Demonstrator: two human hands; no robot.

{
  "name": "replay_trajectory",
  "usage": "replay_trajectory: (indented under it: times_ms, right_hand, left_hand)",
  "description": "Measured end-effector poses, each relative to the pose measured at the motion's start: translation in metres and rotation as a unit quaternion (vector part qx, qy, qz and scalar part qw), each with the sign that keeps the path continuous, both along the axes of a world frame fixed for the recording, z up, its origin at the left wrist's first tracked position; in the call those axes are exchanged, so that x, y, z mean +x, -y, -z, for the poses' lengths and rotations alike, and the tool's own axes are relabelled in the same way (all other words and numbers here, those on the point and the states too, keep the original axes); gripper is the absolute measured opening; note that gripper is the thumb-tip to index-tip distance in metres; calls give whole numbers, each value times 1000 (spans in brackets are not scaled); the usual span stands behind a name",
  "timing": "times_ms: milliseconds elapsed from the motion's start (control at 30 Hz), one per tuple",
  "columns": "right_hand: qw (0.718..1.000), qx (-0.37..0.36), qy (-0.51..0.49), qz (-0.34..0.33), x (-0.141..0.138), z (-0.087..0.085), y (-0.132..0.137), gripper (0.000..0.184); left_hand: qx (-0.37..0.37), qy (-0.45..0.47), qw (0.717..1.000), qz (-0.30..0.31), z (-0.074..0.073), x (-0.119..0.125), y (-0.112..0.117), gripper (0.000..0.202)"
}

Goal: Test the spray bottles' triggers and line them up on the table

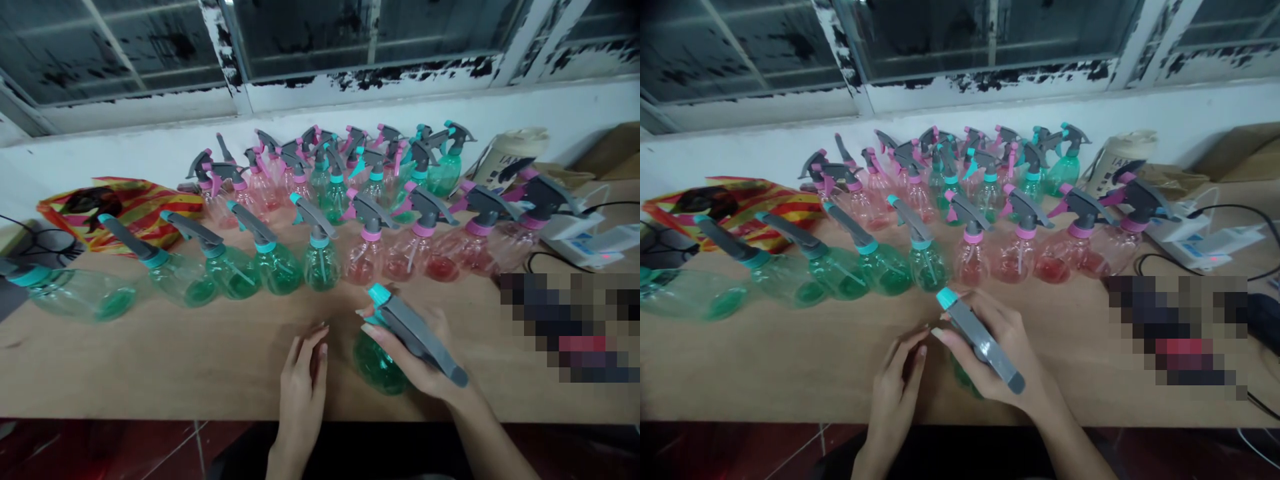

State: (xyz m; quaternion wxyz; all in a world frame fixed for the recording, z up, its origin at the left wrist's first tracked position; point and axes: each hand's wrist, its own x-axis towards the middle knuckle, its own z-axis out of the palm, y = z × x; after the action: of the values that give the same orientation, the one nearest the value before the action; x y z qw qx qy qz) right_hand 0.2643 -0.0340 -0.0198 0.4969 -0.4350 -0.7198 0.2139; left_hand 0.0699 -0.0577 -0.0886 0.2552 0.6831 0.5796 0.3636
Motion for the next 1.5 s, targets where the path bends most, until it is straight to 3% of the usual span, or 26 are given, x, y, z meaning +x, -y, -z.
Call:
replay_trajectory:
  times_ms: [133,333,533,700,967,1267,1500]
  right_hand:
    - [1000,2,12,-6,0,0,2,25]
    - [999,2,41,34,-2,-3,7,16]
    - [997,-30,31,60,-3,-2,10,16]
    - [996,-75,32,41,-3,-1,11,12]
    - [997,-73,31,25,-1,-4,12,23]
    - [993,-115,10,10,2,6,11,26]
    - [997,-57,23,37,-1,3,8,27]
  left_hand:
    - [0,-4,1000,3,-1,0,0,25]
    - [8,-30,999,14,-2,-1,-1,26]
    - [80,-149,985,34,0,0,-7,36]
    - [120,-237,964,30,10,1,-12,39]
    - [136,-252,958,35,16,1,-11,39]
    - [117,-263,957,48,13,1,-13,42]
    - [117,-274,953,55,12,2,-15,44]
